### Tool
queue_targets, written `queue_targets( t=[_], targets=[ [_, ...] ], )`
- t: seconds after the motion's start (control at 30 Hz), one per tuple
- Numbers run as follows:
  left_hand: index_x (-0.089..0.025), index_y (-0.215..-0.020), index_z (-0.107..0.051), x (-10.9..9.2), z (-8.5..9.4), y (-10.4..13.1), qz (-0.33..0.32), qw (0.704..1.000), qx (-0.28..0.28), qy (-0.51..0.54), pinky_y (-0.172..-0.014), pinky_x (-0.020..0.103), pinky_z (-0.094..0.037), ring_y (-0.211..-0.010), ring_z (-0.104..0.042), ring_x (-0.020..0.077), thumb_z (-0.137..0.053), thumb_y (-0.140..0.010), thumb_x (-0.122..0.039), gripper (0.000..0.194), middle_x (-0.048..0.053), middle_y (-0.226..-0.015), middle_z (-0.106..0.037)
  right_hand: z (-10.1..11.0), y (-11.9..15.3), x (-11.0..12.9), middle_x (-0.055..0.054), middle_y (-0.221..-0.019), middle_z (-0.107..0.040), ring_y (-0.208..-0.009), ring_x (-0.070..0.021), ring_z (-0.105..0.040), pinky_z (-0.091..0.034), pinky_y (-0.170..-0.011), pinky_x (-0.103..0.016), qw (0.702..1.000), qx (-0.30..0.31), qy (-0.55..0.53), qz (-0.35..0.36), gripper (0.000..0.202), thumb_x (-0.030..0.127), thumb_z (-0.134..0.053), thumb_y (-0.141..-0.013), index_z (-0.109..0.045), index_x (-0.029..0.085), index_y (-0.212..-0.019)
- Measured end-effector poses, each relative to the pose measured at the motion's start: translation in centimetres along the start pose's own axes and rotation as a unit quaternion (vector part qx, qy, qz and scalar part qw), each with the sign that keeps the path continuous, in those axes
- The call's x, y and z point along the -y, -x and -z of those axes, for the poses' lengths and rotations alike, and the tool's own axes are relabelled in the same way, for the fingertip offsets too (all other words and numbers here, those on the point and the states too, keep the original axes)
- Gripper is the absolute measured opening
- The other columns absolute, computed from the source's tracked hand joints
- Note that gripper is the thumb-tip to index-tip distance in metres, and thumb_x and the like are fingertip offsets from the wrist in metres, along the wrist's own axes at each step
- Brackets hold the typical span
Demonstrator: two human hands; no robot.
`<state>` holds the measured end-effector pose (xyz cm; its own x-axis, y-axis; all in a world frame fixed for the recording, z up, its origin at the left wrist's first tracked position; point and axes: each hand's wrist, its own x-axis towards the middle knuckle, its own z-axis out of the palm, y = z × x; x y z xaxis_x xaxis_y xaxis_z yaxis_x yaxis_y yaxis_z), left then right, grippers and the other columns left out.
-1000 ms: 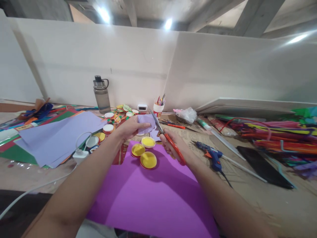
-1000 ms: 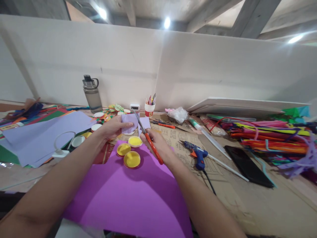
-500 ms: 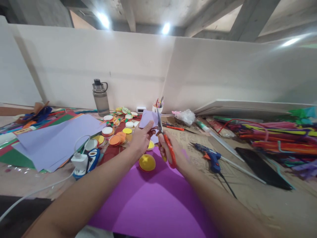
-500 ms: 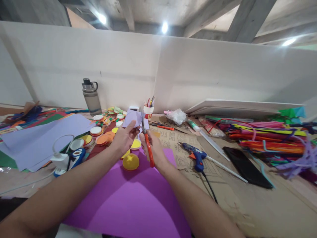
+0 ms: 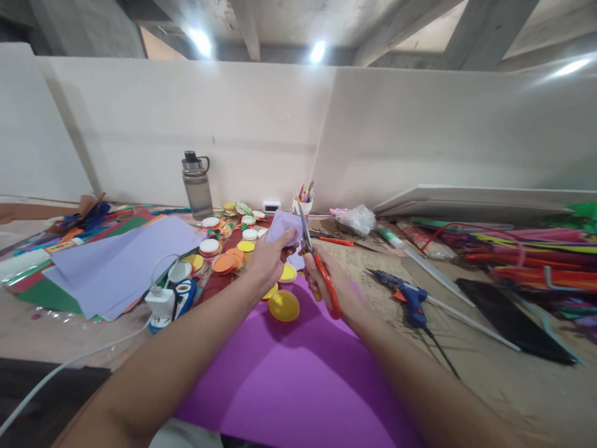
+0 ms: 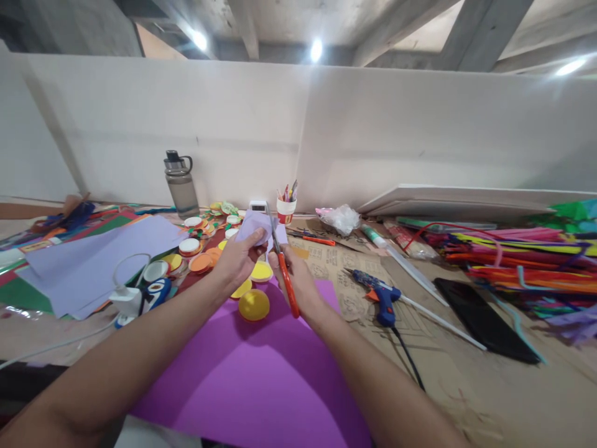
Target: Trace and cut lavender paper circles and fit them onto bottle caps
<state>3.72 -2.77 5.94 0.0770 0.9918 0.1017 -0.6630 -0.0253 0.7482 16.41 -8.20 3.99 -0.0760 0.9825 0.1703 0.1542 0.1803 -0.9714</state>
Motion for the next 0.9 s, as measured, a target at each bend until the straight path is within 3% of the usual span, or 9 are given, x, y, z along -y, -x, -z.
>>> queue_targets(
  t=[0.33, 0.73, 0.9],
  targets=[
    [-0.015, -0.08, -0.063, -0.6, -0.2, -0.2, 0.012, 1.0, 0.0, -0.007, -0.059, 0.023, -0.041, -0.063, -0.057, 0.0089, -0.084, -0.059, -0.017, 0.029, 0.0, -0.076, -0.067, 0.1, 0.0, -0.2, 0.007, -0.062, -0.043, -0.048, -0.0086, -0.036, -0.032, -0.041, -0.021, 0.999, 0.008, -0.042, 0.003, 0.025, 0.047, -0.061, -0.087, -0.051, 0.024, -0.094],
    [-0.014, -0.077, -0.067, -0.9, 1.0, -1.2, 0.023, 0.996, 0.053, -0.065, -0.056, 0.022, -0.041, -0.059, -0.057, 0.0088, -0.09, -0.054, -0.024, 0.034, -0.001, -0.07, -0.066, 0.6, -0.2, 0.5, 0.005, -0.06, -0.044, -0.045, -0.0101, -0.038, -0.033, -0.039, -0.023, 1.0, 0.016, -0.002, 0.011, 0.04, 0.062, -0.059, -0.085, -0.05, 0.024, -0.092],
    [-0.015, -0.079, -0.067, -1.0, 1.1, -1.2, 0.024, 0.995, 0.061, -0.07, -0.057, 0.022, -0.042, -0.061, -0.058, 0.0095, -0.09, -0.055, -0.024, 0.035, 0.0, -0.072, -0.067, 0.7, -0.1, 0.4, 0.006, -0.061, -0.043, -0.046, -0.0095, -0.037, -0.033, -0.04, -0.023, 0.999, 0.027, -0.02, 0.013, 0.04, 0.06, -0.06, -0.085, -0.05, 0.023, -0.095]
  ],
)
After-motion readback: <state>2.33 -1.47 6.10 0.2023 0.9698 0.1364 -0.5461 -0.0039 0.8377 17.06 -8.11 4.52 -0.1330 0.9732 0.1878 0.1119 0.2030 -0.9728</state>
